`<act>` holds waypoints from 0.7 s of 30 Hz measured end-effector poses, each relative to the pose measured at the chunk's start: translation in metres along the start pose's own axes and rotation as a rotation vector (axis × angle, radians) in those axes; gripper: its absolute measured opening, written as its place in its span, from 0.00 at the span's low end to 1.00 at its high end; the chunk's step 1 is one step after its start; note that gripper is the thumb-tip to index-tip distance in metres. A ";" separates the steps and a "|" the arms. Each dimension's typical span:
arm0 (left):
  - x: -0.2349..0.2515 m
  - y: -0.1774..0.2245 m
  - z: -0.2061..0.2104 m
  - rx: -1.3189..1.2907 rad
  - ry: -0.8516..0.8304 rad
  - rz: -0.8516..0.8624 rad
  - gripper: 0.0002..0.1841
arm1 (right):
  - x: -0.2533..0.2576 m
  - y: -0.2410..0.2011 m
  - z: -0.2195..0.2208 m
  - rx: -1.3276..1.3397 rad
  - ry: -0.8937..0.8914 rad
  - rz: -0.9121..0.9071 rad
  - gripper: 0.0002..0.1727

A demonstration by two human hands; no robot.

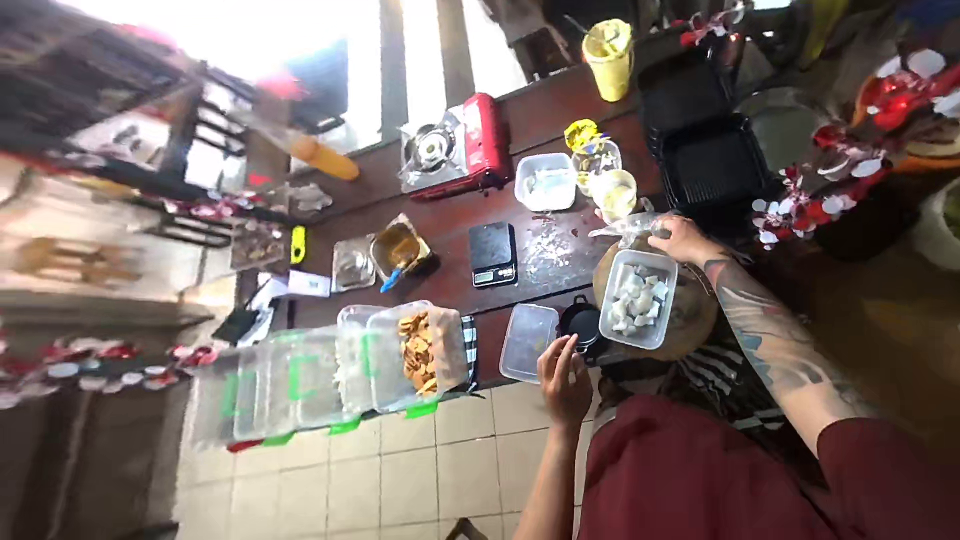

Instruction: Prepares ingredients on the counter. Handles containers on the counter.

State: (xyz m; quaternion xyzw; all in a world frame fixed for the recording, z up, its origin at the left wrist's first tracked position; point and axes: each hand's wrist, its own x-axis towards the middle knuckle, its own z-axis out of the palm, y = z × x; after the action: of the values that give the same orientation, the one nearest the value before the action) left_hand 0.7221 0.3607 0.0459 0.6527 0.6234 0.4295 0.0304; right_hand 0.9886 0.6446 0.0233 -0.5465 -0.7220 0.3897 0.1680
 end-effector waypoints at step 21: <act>0.097 0.077 0.096 -0.422 -0.161 0.210 0.10 | -0.142 -0.093 0.053 1.596 0.374 -0.240 0.28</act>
State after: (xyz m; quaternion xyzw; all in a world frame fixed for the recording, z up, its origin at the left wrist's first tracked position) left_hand 0.8263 0.4730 0.0809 0.7250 0.4445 0.4977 0.1706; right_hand 0.9415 0.4844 0.0846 -0.2380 -0.2420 0.6672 0.6630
